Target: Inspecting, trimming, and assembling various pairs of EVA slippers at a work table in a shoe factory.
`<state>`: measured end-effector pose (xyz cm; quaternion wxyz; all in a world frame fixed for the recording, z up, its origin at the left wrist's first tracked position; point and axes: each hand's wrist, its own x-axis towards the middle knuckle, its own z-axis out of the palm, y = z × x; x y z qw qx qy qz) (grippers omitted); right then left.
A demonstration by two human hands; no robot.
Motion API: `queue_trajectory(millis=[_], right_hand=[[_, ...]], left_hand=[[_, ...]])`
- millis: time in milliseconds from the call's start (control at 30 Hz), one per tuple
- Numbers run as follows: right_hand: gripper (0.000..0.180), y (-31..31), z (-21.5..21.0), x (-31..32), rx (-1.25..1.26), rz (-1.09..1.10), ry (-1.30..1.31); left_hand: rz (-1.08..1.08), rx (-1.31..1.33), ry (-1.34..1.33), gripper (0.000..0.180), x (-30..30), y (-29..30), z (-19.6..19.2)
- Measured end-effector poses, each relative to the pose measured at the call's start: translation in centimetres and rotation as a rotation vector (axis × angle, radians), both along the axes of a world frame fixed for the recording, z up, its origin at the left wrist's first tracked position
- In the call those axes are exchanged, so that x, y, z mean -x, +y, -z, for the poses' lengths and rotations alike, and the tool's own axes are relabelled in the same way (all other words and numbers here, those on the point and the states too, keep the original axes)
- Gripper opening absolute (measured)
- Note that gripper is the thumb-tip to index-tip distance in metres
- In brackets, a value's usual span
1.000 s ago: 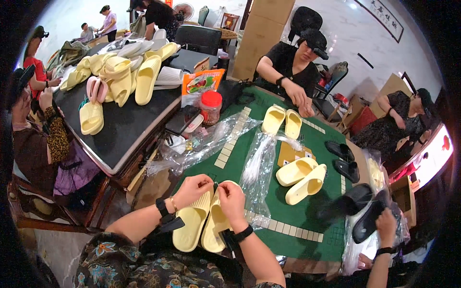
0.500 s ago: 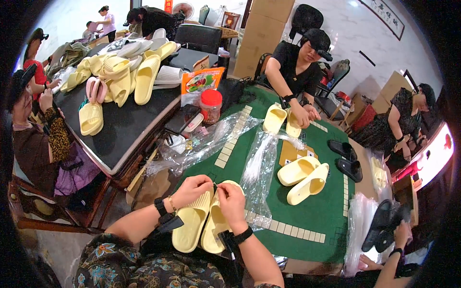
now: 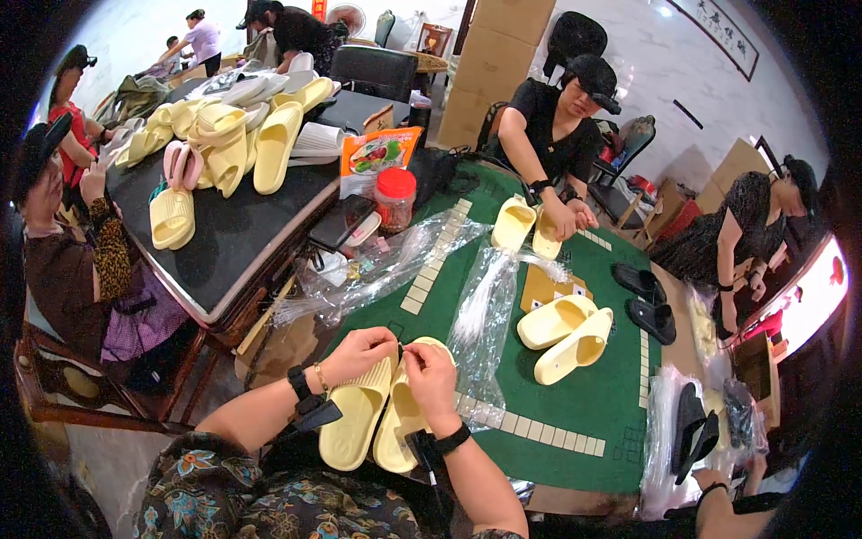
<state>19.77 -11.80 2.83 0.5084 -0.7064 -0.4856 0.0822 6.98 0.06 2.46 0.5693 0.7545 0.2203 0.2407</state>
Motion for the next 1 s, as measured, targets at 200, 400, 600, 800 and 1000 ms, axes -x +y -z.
queue_trajectory(millis=[200,400,600,800,1000], right_hand=[[0.009,-0.1,-0.1,-0.1,-0.002,-0.006,0.021],[0.009,0.4,-0.3,-0.2,0.000,-0.025,0.042],[0.009,0.3,1.1,-0.9,-0.004,-0.049,-0.026],[0.007,-0.5,1.6,-1.2,0.006,-0.041,-0.004],[0.005,0.3,1.8,-0.7,0.011,-0.058,0.087]], left_hand=[[0.031,0.036,0.031,0.019,-0.2,0.3,0.4],[0.064,-0.005,0.051,0.018,-0.2,0.9,0.1],[0.088,-0.069,0.074,0.020,-0.1,0.4,0.6],[-0.052,-0.177,-0.005,0.010,-0.1,-1.4,-0.3],[-0.121,-0.286,-0.194,0.011,0.1,-1.3,0.3]])
